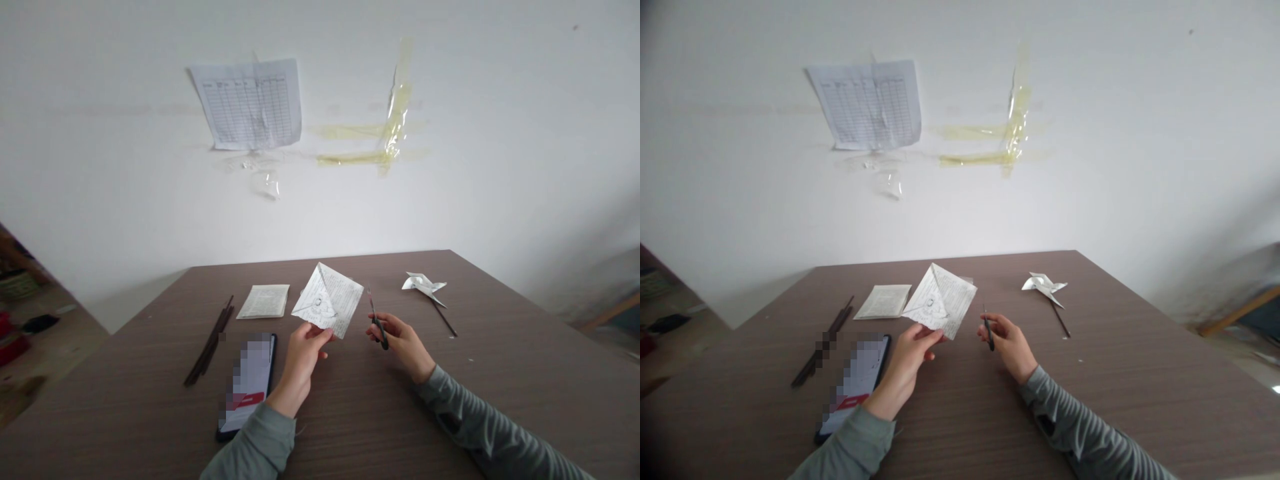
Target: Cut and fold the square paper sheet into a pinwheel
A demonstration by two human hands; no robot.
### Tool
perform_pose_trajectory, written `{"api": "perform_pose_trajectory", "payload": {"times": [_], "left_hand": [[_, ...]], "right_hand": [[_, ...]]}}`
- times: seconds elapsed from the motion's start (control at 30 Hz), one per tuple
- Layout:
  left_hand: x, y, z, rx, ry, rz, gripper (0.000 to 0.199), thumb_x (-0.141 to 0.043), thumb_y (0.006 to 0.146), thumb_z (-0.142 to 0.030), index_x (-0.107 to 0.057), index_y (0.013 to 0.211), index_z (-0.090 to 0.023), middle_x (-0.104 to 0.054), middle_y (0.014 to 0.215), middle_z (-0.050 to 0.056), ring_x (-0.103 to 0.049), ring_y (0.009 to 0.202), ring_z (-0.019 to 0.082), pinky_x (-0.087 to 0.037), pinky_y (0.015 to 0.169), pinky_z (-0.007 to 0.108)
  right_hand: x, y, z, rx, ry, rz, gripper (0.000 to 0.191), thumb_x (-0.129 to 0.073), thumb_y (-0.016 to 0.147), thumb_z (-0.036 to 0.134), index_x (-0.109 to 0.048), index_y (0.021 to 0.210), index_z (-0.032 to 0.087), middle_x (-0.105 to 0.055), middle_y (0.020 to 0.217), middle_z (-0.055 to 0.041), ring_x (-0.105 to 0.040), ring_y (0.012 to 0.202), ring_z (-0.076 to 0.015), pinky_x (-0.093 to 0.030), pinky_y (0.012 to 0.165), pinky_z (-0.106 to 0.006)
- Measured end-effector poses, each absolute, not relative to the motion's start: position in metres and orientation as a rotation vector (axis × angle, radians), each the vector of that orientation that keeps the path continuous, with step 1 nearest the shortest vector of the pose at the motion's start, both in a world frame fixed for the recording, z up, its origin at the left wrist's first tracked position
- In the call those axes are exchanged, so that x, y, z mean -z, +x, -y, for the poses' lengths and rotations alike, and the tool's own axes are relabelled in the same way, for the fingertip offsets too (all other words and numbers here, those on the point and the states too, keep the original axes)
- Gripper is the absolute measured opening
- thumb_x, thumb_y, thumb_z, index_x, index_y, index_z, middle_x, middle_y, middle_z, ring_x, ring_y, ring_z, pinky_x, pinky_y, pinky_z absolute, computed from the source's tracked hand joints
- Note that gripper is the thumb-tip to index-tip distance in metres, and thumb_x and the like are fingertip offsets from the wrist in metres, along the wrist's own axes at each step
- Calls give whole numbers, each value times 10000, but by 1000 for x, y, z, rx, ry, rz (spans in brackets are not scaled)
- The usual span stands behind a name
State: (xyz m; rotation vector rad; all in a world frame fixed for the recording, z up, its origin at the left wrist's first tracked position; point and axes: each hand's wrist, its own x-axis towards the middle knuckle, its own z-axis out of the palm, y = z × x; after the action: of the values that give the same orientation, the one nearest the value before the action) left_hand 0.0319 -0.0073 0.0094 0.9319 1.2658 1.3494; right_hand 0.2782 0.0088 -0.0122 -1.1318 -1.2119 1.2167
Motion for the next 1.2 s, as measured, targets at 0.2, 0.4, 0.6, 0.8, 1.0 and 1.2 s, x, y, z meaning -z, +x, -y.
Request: {"api": "perform_pose_trajectory", "payload": {"times": [0.2,0.4,0.6,0.8,1.0,1.2], "left_hand": [[-8,30,5,-1408,836,-1165,324,-1148,593,-284,-869,741,-212,-906,809,53,-882,811,237,-722,740,304],[-4,26,2,-1440,849,-1111,406,-1208,557,-347,-874,742,-208,-894,798,42,-869,801,224,-751,795,324],[-2,27,1,-1467,856,-1121,431,-1221,562,-397,-877,750,-220,-908,821,45,-877,817,231,-746,780,320],[-7,27,4,-1476,859,-1101,476,-1243,554,-421,-884,783,-209,-910,836,42,-877,811,221,-744,789,313],[-8,27,5,-1480,863,-1105,461,-1239,604,-401,-863,792,-210,-904,843,36,-887,841,228,-752,835,332],[-9,27,5,-1493,844,-1149,443,-1220,634,-356,-846,824,-211,-907,865,47,-906,875,255,-759,861,357]], "right_hand": [[10,280,-3,-1276,-1153,1389,753,-1025,800,788,-860,1263,218,-895,890,-68,-835,891,-312,-684,943,-507],[12,274,8,-1366,-1154,1583,637,-1020,816,734,-837,1181,245,-879,848,-52,-776,802,-282,-617,817,-439],[7,263,20,-1368,-1166,1607,540,-1041,775,675,-873,1072,256,-851,809,-54,-740,788,-290,-586,759,-426],[5,260,25,-1490,-1136,1608,661,-1103,712,770,-860,1021,238,-877,811,-56,-777,750,-279,-654,775,-422],[6,259,28,-1482,-1090,1649,595,-1104,779,742,-853,992,247,-899,813,-74,-817,749,-297,-694,815,-445],[6,260,28,-1473,-1073,1714,573,-1094,795,729,-852,1002,253,-908,823,-68,-809,737,-291,-685,790,-432]]}}
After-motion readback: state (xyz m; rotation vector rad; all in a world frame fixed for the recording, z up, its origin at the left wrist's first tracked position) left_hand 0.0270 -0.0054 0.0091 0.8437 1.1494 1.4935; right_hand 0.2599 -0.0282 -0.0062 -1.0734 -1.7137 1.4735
